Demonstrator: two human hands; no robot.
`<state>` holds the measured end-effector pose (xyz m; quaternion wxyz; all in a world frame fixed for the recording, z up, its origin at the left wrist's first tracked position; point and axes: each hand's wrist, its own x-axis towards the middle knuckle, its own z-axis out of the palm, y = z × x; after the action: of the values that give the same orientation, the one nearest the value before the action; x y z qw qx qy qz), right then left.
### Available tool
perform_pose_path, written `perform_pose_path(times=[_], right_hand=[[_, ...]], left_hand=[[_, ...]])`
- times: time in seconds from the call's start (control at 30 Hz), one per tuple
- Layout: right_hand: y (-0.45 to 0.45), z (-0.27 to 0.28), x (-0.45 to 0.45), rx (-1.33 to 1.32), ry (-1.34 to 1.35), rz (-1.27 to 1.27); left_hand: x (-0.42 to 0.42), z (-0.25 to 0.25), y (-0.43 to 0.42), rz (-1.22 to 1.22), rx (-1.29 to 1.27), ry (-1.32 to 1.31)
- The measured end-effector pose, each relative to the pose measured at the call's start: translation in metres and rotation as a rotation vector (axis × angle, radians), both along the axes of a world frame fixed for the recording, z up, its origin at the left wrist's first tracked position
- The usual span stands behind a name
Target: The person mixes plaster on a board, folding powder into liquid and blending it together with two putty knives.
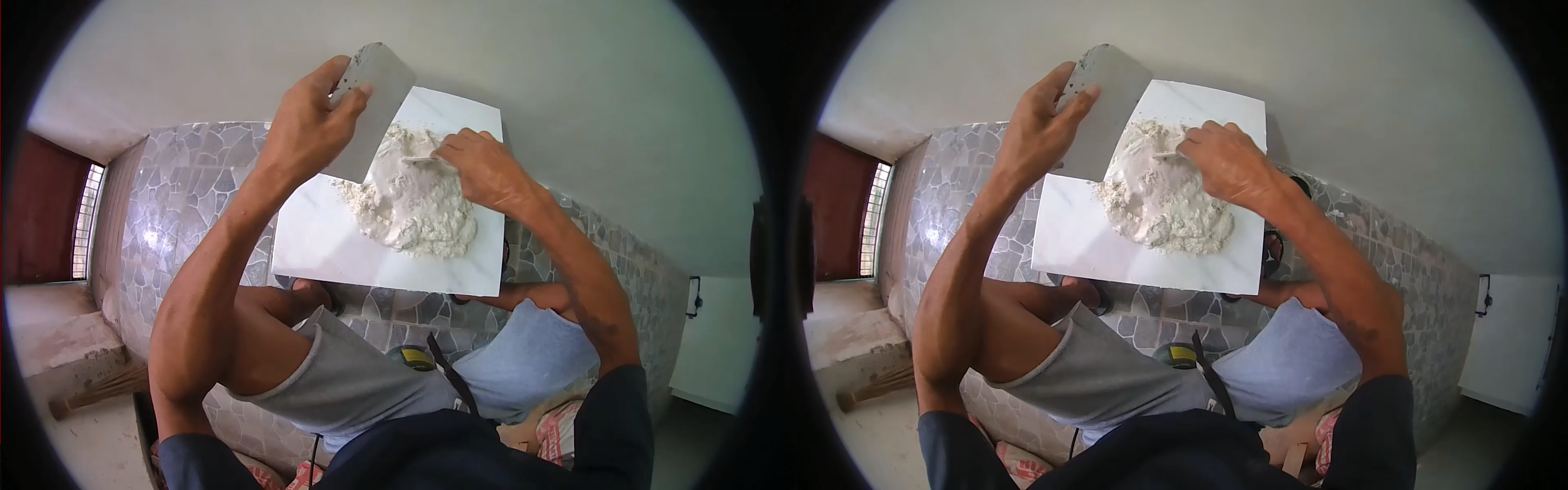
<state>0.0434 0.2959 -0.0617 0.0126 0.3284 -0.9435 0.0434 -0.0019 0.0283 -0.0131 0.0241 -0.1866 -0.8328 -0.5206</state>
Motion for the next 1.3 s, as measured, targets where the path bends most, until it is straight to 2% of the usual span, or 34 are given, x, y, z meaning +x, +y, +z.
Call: perform_pose_path(times=[0.03, 0.13, 0.23, 0.27, 0.33, 0.43, 0.57, 0.63, 0.77, 0.8, 0.93, 1.03, 1.13, 1.23, 1.27, 1.3], right_hand=[[0.0, 0.002, 0.001, -0.011, 0.023, 0.015], [-0.001, 0.005, 0.015, 0.155, -0.138, -0.01], [0.006, 0.013, 0.02, -0.081, -0.073, -0.198], [0.009, 0.019, 0.022, -0.164, -0.222, -0.364], [0.003, 0.047, 0.024, -0.337, -0.515, -0.692], [0.012, 0.032, 0.028, -0.771, -0.661, -0.836], [0.013, 0.018, 0.031, -0.943, -0.653, -0.868], [0.001, 0.012, 0.035, -1.06, -0.624, -0.854], [-0.014, 0.014, 0.048, -0.868, -0.38, -0.819], [-0.015, 0.015, 0.05, -0.811, -0.389, -0.852], [-0.026, 0.04, 0.074, -0.919, -0.393, -0.814], [-0.005, 0.04, 0.083, -0.77, -0.353, -0.859], [0.011, 0.031, 0.094, -0.969, -0.395, -0.832], [0.034, 0.039, 0.101, -1.038, -0.457, -0.87], [0.043, 0.043, 0.102, -0.973, -0.436, -0.895], [0.05, 0.046, 0.102, -1.021, -0.395, -0.885]], left_hand=[[0.0, 0.003, 0.001, 0.005, -0.009, -0.002], [0.002, -0.005, 0.007, -0.008, 0.084, 0.006], [0.013, -0.002, 0.012, -0.01, -0.037, -0.031], [0.018, -0.011, 0.019, 0.029, -0.006, 0.072], [0.025, -0.012, 0.03, 0.003, -0.053, 0.036], [0.04, -0.011, 0.049, -0.016, -0.076, 0.043], [0.065, -0.016, 0.075, -0.037, -0.058, 0.093], [0.075, -0.016, 0.087, -0.044, -0.076, 0.0], [0.077, -0.022, 0.095, -0.052, -0.091, 0.059], [0.073, -0.023, 0.095, -0.051, -0.103, 0.08], [0.07, -0.025, 0.092, -0.062, -0.152, 0.055], [0.07, -0.023, 0.092, -0.079, -0.167, 0.052], [0.069, -0.028, 0.093, -0.061, -0.178, 0.072], [0.064, -0.033, 0.086, -0.079, -0.191, 0.146], [0.062, -0.034, 0.083, -0.095, -0.19, 0.181], [0.058, -0.033, 0.078, -0.135, -0.195, 0.23]])
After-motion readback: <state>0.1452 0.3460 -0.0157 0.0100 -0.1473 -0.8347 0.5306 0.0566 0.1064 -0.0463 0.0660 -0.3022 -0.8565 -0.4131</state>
